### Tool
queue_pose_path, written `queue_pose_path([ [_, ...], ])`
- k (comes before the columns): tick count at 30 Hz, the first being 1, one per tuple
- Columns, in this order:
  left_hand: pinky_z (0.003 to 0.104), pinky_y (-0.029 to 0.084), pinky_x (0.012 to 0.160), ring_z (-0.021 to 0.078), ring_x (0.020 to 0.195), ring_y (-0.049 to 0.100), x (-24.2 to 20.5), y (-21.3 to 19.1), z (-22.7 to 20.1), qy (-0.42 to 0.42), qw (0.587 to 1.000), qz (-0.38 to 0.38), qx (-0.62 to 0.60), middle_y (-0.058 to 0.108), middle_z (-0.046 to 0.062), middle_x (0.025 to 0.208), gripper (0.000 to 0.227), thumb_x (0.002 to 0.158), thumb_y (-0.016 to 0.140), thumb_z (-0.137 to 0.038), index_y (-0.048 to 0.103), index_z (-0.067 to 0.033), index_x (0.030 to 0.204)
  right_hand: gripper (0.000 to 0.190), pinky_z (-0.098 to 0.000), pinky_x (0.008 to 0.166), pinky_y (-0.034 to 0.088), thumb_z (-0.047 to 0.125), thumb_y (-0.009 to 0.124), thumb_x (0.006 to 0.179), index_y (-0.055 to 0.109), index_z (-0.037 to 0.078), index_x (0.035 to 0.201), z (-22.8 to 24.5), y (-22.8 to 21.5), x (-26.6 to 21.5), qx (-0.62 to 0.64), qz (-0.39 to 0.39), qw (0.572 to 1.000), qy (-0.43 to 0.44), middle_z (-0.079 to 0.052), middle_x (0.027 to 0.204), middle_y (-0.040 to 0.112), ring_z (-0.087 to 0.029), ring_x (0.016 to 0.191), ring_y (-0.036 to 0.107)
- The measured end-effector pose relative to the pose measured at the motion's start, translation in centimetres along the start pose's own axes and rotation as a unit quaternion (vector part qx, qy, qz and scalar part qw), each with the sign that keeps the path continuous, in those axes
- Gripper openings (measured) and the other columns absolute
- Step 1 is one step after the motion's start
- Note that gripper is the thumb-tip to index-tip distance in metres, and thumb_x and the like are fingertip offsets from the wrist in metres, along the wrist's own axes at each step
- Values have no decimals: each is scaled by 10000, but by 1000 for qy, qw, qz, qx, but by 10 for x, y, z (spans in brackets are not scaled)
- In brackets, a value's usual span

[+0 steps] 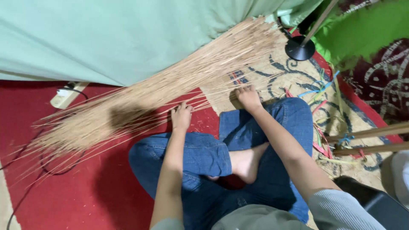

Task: The person is bundling thin wooden sticks with ribbon and weaving them together to form a mat or screen while sitting on the floor.

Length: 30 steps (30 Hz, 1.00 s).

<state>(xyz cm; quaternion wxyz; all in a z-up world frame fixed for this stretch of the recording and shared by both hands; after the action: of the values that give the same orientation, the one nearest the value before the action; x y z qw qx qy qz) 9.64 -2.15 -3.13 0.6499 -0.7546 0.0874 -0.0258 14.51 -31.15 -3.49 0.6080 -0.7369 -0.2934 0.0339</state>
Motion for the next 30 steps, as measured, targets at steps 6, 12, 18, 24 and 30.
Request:
queue_pose_path([
  [6,506,481,832,264,993,629,0,19,19,-3,982,-152,116,613,63,1015,97,867,694,-282,772,-228,892,190,-456,855,431,125,616,891,715,204,1033,26,-32,-9,-41,-8,997,-58,2,983,709,-224,951,682],
  [12,525,345,969,255,943,748,-39,-50,17,-128,991,8,40,766,37,847,345,929,612,-549,765,-241,943,213,-430,959,338,354,550,1054,640,237,1208,-12,-100,-28,-17,34,999,19,20,1103,593,-193,1018,619],
  [18,471,524,861,216,1013,753,-121,-181,-30,-122,961,-83,-234,766,-34,667,543,963,514,-591,749,-110,1056,104,-420,956,238,328,769,1020,724,367,1105,-50,-266,-99,-56,-143,974,166,40,986,498,-160,929,579],
  [24,411,330,926,197,792,757,-225,-272,-87,-129,938,-253,-198,793,23,803,320,918,628,-556,703,-246,938,175,-391,926,472,125,474,1209,593,-3,1197,-53,-340,-179,456,-261,794,305,-127,944,657,-241,906,650],
  [30,388,280,1009,112,832,770,-295,-332,-106,-183,908,-266,-266,799,-3,774,248,924,683,-449,746,-216,864,189,-229,737,581,33,647,1088,528,157,1167,-61,-331,-235,697,-358,442,437,-182,1055,765,-206,981,803],
])
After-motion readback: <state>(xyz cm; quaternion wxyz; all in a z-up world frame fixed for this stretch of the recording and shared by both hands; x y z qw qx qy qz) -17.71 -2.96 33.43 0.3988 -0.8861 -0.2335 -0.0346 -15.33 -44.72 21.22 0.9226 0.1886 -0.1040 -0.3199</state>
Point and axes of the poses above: each hand's wrist, its own x-axis towards the middle knuckle, its own y-axis out of the palm, z = x × y, the point moved 10 cm from there along x, towards the middle knuckle
